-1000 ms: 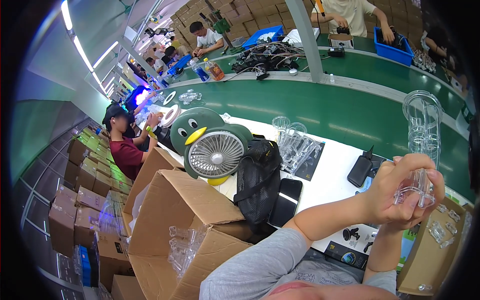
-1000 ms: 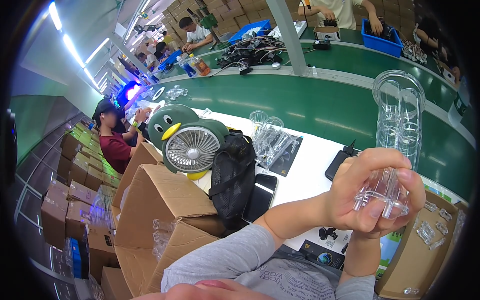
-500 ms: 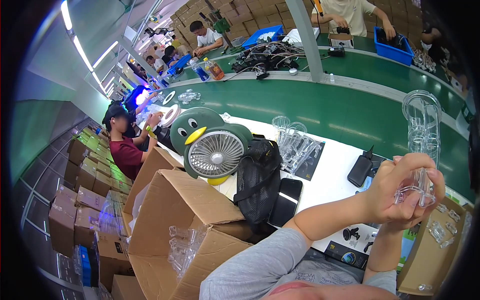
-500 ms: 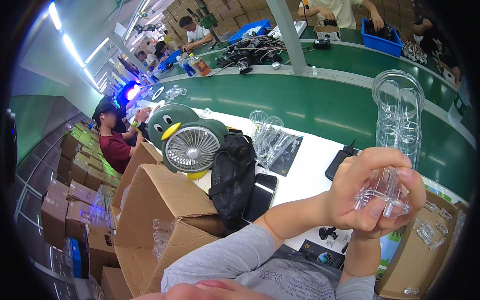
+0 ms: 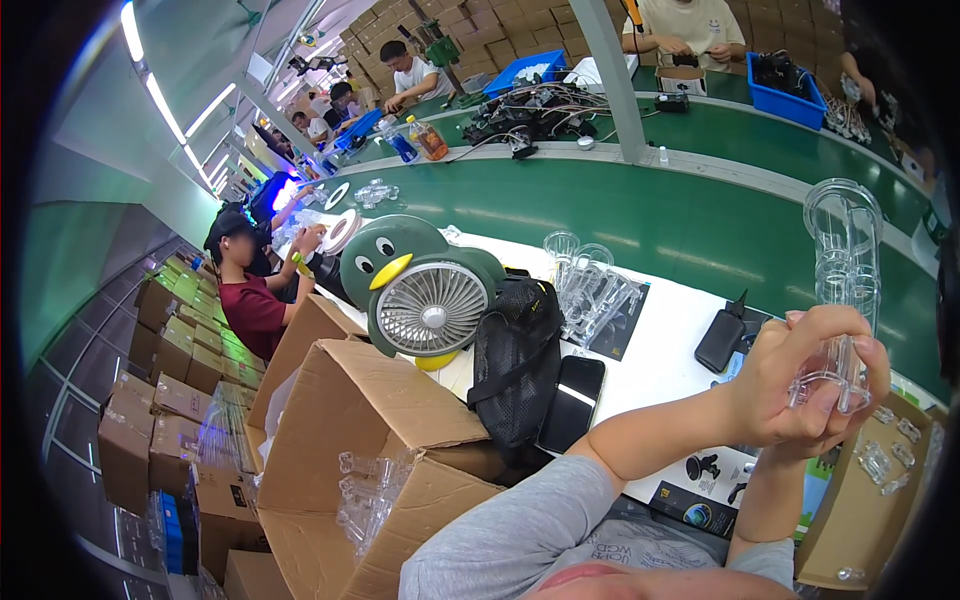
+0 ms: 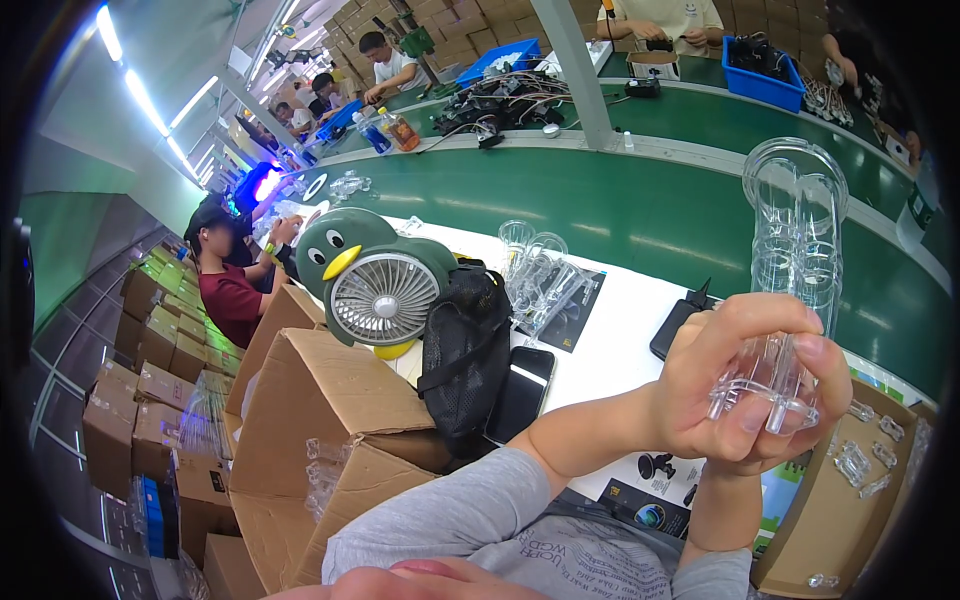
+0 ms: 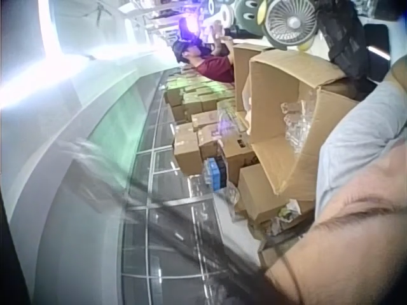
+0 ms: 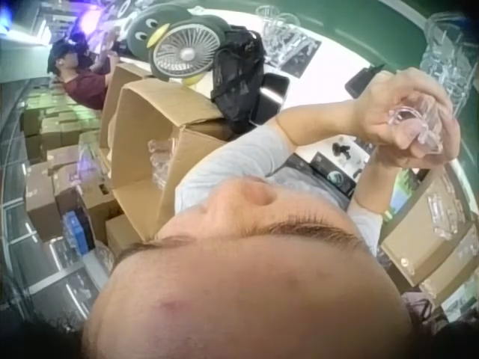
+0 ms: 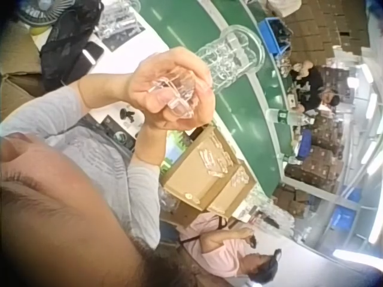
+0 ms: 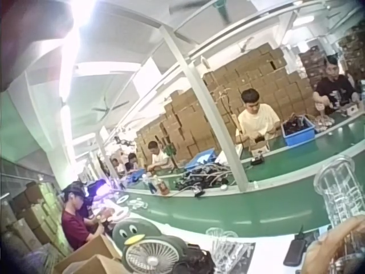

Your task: Assembling clear plastic components and applying liquid from a squeeze bottle on a factory production line.

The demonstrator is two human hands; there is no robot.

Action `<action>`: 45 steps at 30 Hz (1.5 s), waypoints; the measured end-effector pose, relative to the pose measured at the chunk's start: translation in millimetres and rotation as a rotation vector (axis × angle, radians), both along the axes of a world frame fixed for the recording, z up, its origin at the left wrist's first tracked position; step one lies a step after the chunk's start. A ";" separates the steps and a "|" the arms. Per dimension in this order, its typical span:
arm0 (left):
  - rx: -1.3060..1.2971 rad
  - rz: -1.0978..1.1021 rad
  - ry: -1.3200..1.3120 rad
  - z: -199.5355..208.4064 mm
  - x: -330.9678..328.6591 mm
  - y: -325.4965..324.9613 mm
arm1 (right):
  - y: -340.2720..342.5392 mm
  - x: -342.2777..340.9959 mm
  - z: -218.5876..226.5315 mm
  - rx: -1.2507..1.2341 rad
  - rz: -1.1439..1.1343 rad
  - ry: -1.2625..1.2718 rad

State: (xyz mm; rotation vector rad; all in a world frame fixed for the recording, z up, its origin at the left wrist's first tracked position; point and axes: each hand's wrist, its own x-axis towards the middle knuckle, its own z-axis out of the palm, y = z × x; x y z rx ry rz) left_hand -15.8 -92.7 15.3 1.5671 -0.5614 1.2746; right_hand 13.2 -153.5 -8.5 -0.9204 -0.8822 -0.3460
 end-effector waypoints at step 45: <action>-0.071 -0.179 0.163 3.7 -9.4 0.7 | -6.8 11.4 -9.2 -0.106 -0.173 -0.103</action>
